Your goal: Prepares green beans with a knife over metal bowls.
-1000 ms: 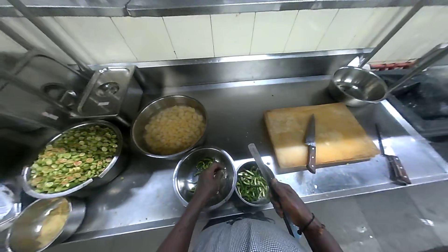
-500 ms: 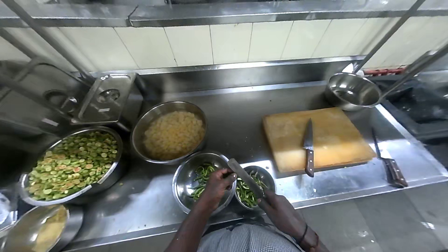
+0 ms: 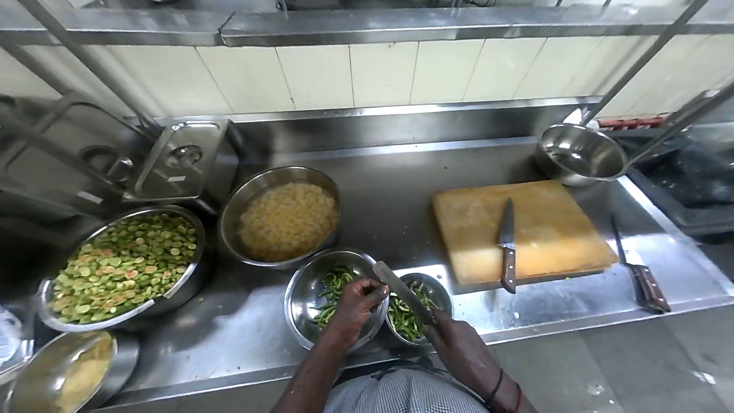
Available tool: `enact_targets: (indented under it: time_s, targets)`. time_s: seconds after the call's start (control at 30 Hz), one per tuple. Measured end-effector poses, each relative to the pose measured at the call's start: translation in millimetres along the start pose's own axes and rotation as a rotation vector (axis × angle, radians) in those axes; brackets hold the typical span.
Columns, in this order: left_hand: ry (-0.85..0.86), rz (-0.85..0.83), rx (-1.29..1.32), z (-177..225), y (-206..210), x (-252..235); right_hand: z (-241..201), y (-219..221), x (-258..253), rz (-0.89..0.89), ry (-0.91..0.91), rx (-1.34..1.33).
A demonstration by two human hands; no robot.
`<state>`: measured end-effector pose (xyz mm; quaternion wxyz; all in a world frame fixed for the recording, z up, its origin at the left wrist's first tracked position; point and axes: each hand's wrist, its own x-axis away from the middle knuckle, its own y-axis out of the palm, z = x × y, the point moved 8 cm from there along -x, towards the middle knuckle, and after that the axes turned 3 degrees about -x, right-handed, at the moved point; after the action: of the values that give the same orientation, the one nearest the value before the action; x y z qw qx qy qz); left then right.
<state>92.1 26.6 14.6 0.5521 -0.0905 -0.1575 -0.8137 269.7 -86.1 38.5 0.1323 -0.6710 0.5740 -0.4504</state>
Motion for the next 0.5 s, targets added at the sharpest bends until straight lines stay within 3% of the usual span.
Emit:
enact_targets:
  time_s: [0.17, 0.5]
  targets:
    - [-0.045, 0.012, -0.037, -3.9, 5.3, -0.4, -11.5, -1.6, 2.4, -0.045, 0.04, 0.09]
    - [-0.192, -0.096, 0.24, -13.8, 30.7, 3.7, -11.9, -1.8, -3.2, -0.015, 0.041, 0.044]
